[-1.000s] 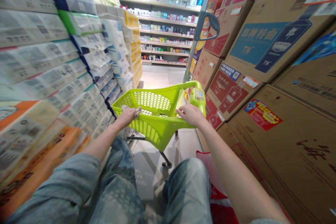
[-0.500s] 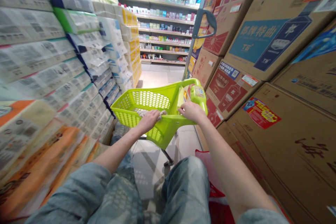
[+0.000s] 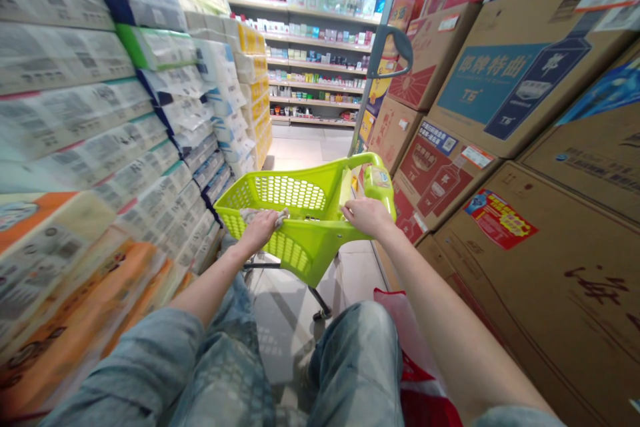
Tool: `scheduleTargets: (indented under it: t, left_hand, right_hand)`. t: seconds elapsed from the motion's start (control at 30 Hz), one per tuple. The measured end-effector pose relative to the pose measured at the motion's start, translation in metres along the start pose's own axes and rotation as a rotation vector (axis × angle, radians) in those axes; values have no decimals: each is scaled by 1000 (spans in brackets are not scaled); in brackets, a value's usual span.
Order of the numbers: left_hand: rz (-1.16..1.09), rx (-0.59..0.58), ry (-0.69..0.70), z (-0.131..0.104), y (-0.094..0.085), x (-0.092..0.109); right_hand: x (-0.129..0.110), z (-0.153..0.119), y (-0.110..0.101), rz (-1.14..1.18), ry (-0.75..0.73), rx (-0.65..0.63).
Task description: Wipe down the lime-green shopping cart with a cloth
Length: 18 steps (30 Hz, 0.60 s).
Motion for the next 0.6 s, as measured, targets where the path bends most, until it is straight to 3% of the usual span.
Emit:
scheduleTargets:
  t: [0.3, 0.4, 0.5, 0.6]
  left_hand:
    - [-2, -23, -90, 2, -2, 9]
    - [-43, 66, -146, -2, -2, 17]
    - [-127, 216, -222, -7, -3, 40]
    - [-237, 285, -222, -6, -2, 78]
  right_hand:
    - [-50, 19, 6, -73, -127, -100]
    - [-51, 20, 7, -52, -89, -101]
    - [-44, 20, 11, -35, -41, -112]
    - [-40, 19, 12, -36, -19, -103]
Point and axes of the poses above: each hand's wrist, its own z-axis towards the middle knuckle, its own y-axis out of the palm, x = y × z, the point moved 8 cm from there along z, towards the middle knuckle
